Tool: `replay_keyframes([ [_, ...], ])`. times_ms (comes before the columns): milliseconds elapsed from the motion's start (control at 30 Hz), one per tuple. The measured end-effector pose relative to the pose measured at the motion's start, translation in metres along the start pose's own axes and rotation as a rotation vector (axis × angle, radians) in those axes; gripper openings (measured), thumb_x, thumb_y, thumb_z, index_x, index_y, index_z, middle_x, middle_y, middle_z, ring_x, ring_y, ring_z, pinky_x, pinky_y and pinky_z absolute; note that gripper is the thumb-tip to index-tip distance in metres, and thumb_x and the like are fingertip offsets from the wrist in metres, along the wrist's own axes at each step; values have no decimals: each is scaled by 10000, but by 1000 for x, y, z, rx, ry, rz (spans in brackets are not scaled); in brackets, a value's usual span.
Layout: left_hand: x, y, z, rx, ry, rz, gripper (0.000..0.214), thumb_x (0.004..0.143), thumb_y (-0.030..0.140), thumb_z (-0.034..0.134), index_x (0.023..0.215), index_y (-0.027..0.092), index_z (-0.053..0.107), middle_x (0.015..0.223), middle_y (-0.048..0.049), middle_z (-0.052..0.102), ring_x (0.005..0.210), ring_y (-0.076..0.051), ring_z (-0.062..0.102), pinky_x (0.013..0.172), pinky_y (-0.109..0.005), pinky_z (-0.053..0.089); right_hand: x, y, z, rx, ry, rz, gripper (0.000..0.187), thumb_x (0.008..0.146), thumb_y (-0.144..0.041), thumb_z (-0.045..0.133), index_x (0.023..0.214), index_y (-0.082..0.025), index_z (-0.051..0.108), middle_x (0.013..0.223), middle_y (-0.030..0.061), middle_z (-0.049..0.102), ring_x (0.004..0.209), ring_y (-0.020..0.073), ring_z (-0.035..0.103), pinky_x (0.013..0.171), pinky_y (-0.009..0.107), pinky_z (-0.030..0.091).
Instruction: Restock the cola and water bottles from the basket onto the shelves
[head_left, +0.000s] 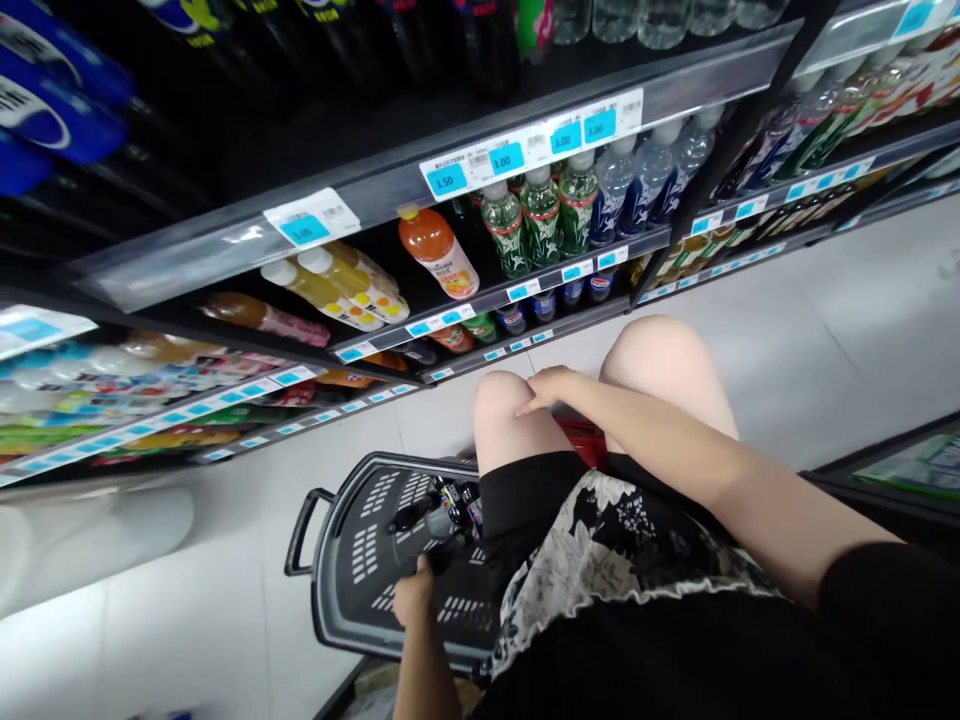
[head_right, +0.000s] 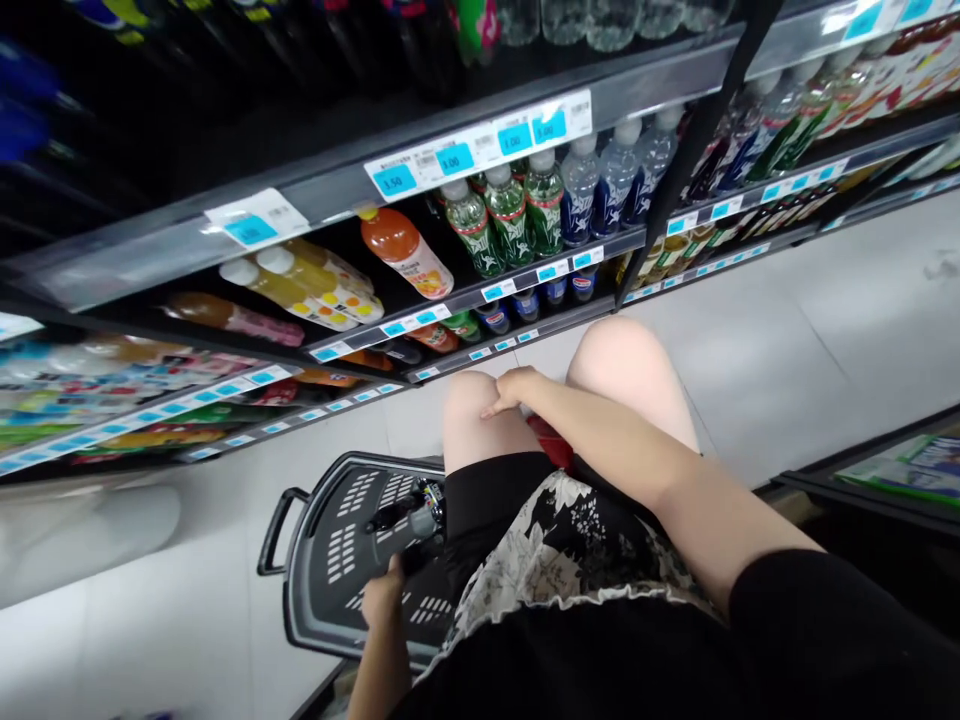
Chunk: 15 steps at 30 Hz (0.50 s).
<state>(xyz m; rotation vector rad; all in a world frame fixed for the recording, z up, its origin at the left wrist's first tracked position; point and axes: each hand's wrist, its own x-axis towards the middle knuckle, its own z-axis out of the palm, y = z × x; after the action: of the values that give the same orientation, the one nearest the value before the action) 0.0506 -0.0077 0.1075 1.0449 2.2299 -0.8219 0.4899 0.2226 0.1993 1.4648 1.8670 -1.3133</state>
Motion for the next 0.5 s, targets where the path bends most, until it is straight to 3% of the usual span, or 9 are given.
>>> replay_keyframes([
  [100,-27,20,-36,-91,44,-97,823,914,651,288,1198,28,744,1158,-289,711,1113,-423,703,896,-444,581,-3,-9,-4,-68,0,19,771,861,-724,696,1308,-97,692,1291,219,667,1212,387,636,1057,480,497],
  [167,-54,36,-70,-184,124,-108,773,876,671,406,1289,102,727,1198,-250,717,1138,-423,688,920,-457,564,-3,-15,-6,-98,42,-7,720,865,-681,723,1278,-91,703,1286,226,667,1220,397,629,1070,495,486],
  [333,-143,82,-173,-438,540,-15,602,814,630,577,1213,228,782,857,-123,763,962,-394,713,871,-484,552,-5,-26,-7,-116,158,-159,661,836,-533,823,1282,-63,691,1276,255,658,1203,421,626,1064,514,480],
  [433,-195,120,-218,-734,836,197,503,803,553,642,1159,238,803,874,-63,773,920,-287,717,911,-403,542,-13,-31,-5,-65,329,-349,919,810,-465,862,1560,-131,447,1489,219,518,1359,376,517,1157,492,411],
  [500,-221,147,-236,-867,973,412,481,792,514,687,1133,199,812,887,-58,777,874,-237,706,866,-344,547,-19,-33,-6,35,534,-520,1172,754,-464,902,1663,-185,217,1640,200,309,1506,358,325,1214,495,343],
])
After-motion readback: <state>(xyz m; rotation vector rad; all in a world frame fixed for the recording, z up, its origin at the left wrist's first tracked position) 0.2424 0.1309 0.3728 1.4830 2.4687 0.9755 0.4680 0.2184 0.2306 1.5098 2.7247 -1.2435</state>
